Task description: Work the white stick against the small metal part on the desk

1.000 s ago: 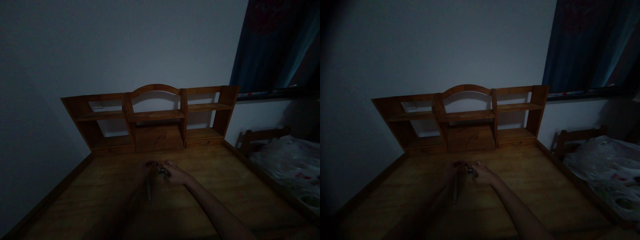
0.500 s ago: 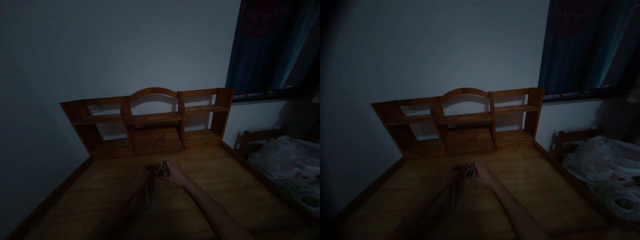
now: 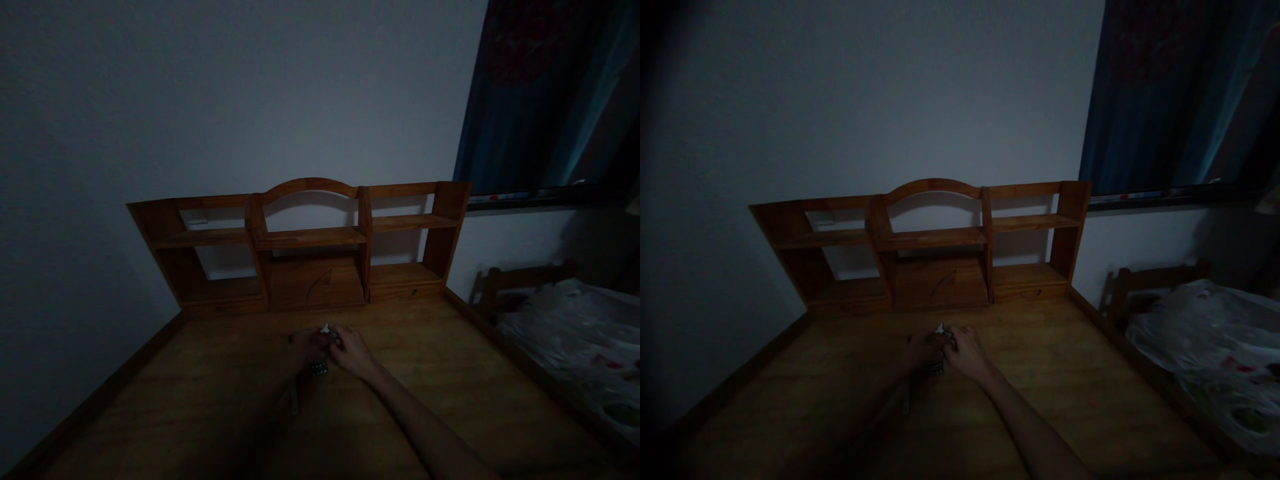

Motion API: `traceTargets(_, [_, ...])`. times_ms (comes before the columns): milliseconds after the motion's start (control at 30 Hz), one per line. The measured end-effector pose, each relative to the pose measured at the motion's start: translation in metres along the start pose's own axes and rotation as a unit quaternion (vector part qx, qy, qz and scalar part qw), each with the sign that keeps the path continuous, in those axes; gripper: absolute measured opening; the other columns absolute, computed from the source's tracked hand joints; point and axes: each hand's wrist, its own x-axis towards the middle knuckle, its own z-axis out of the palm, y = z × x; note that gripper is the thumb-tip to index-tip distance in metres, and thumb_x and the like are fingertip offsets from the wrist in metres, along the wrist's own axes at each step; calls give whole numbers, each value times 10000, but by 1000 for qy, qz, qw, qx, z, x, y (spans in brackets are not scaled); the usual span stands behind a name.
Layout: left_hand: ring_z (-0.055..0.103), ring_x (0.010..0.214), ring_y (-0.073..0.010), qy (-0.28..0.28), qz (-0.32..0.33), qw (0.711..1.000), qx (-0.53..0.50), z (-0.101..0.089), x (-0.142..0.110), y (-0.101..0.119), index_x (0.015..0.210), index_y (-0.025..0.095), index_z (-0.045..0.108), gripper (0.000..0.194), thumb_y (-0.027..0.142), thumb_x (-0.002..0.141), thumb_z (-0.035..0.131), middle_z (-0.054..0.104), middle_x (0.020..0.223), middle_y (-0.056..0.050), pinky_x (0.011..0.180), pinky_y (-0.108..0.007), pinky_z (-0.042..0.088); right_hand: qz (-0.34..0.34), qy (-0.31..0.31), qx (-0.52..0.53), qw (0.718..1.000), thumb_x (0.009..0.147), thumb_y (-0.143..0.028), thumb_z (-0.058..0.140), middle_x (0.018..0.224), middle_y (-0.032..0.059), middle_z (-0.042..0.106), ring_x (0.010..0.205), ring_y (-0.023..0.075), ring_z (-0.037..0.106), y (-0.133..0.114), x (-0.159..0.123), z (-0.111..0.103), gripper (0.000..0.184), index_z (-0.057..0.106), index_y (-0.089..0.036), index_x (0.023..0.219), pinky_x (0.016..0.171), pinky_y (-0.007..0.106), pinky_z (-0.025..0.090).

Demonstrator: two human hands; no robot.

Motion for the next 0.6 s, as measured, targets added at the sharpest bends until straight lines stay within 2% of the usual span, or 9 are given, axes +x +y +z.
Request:
traceTargets(100, [698,871,-254,16,-5,1000,-14,-3,2,-1,893,149,731,243,279,689,718,762,920,-109,790,-353,542,73,65,-1,995,850,-191,506,807,38,694,719,174,619,16,4,-9,210,638,-182,1014,652,238,399])
traceTargets(233, [711,842,-283,30,-25,999,-11,-20,-9,-6,852,150,738,221,270,667,752,761,889,-146,778,-404,549,127,103,-19,986,873,-224,463,704,27,658,633,170,601,36,7,-15,205,637,-172,969,590,237,368])
traceTargets(367, [720,849,-283,31,-27,999,1,-26,-25,-11,876,146,748,220,262,689,742,765,898,-148,785,-402,556,137,98,-48,985,880,-215,437,728,45,676,664,184,623,43,6,-9,257,634,-165,1038,598,243,372])
traceTargets(600, [707,888,-266,53,-15,998,41,-9,-30,-10,883,147,749,188,208,709,709,764,921,-120,833,-385,548,126,71,-53,988,899,-217,422,796,64,718,700,192,656,46,3,-2,326,619,-152,1150,616,247,394])
